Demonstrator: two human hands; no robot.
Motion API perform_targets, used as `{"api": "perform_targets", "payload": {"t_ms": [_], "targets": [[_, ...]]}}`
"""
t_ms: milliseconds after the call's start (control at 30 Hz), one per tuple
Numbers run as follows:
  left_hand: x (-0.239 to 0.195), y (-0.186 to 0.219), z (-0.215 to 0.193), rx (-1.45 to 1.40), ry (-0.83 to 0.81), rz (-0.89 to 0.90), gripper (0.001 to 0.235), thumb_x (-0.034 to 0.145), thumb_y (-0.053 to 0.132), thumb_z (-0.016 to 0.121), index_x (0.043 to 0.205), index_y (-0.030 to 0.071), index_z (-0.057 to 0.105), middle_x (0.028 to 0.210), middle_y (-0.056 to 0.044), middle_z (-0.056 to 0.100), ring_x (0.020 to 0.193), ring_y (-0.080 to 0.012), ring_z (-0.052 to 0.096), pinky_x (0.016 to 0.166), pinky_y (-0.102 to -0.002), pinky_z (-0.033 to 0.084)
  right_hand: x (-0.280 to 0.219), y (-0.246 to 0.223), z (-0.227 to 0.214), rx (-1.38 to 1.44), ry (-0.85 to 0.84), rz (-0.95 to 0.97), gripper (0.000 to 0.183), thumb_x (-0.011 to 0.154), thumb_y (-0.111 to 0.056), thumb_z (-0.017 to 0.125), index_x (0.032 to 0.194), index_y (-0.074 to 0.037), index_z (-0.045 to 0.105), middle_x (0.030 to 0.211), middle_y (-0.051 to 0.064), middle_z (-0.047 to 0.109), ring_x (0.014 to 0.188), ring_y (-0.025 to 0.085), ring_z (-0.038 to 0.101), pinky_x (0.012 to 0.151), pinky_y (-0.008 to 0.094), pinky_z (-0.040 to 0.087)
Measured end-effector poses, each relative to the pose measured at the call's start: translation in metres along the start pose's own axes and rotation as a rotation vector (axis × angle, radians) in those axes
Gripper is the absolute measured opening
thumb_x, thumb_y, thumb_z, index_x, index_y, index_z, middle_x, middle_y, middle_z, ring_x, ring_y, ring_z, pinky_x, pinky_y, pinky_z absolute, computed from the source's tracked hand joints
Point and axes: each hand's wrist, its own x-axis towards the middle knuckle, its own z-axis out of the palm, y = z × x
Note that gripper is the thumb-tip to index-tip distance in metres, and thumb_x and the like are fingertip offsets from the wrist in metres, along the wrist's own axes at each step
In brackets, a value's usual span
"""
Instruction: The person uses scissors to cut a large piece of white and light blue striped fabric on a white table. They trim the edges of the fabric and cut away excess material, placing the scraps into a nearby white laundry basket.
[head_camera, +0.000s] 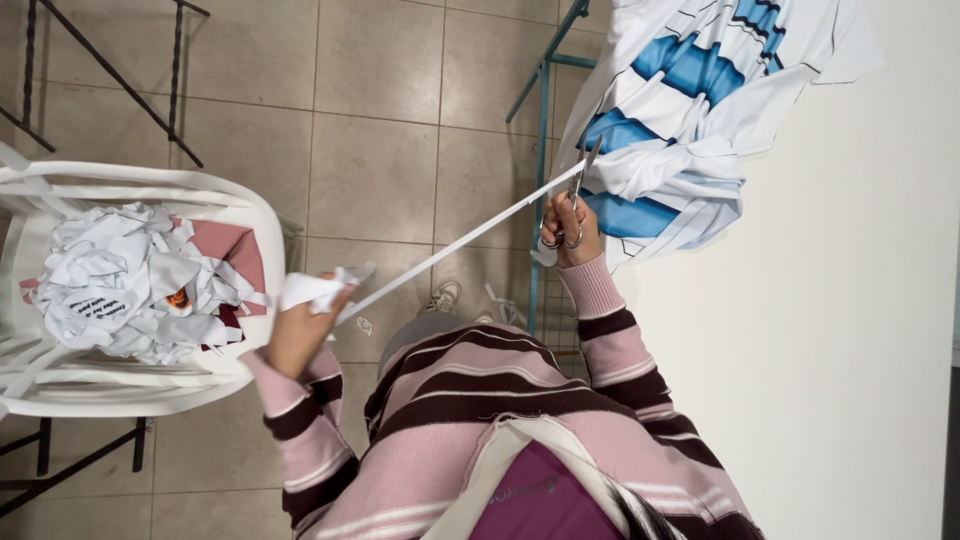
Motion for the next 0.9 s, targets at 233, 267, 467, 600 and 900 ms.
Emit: {"api": "perform_targets", "payload": {"t_ms": [233, 267, 467, 600, 900], "targets": [[0.076, 0.062, 0.083, 0.136, -0.116, 0.496, 0.043, 0.091, 0.039, 0.079, 0.109, 0.002, 0.073, 0.097, -0.016, 0.07, 0.09, -0.0303, 0.068, 0.08, -0.04, 0.054, -0.024, 0.009, -0.007, -0.168, -0.028, 0.092, 0.029, 0.105, -0.031, 0.062, 0.094, -0.005, 0.054, 0.076, 0.003, 0.05, 0.056, 0.01, 0.042, 0.05, 0.025, 0.039], [0.09, 0.073, 0.111, 0.134, -0.125, 0.497, 0.043, 0.091, 0.039, 0.079, 0.109, 0.002, 0.073, 0.097, -0.016, 0.07, 0.09, -0.0303, 0.068, 0.08, -0.04, 0.054, -0.034, 0.004, -0.004, -0.168, -0.018, 0.092, 0.029, 0.105, -0.031, 0.062, 0.094, -0.005, 0.054, 0.076, 0.003, 0.05, 0.056, 0.01, 0.042, 0.05, 0.025, 0.039], [0.139, 0.165, 0.235, -0.504, -0.65, 0.719, 0.062, 0.095, 0.041, 0.076, 0.134, -0.002, 0.057, 0.119, -0.004, 0.064, 0.103, -0.0154, 0.058, 0.089, -0.034, 0.049, -0.078, -0.019, -0.003, -0.051, -0.128, 0.005, 0.048, 0.101, -0.052, 0.065, 0.093, -0.009, 0.047, 0.077, 0.002, 0.046, 0.055, 0.009, 0.042, 0.051, 0.023, 0.037], [0.148, 0.145, 0.31, -0.369, -1.035, 0.347, 0.043, 0.095, 0.039, 0.074, 0.111, -0.001, 0.073, 0.093, -0.002, 0.071, 0.085, -0.0136, 0.062, 0.074, -0.03, 0.051, -0.099, -0.032, -0.021, 0.04, -0.043, -0.056, 0.061, 0.094, -0.066, 0.064, 0.096, -0.008, 0.047, 0.082, 0.002, 0.047, 0.058, 0.009, 0.041, 0.051, 0.023, 0.037], [0.125, 0.174, 0.312, -0.317, -1.049, 0.622, 0.036, 0.104, 0.032, 0.061, 0.122, 0.001, 0.07, 0.095, -0.006, 0.076, 0.083, -0.0131, 0.07, 0.074, -0.03, 0.056, -0.125, -0.044, -0.018, 0.441, -0.036, -0.137, 0.066, 0.094, -0.073, 0.059, 0.106, -0.008, 0.051, 0.098, 0.003, 0.047, 0.082, 0.01, 0.046, 0.073, 0.026, 0.041]]}}
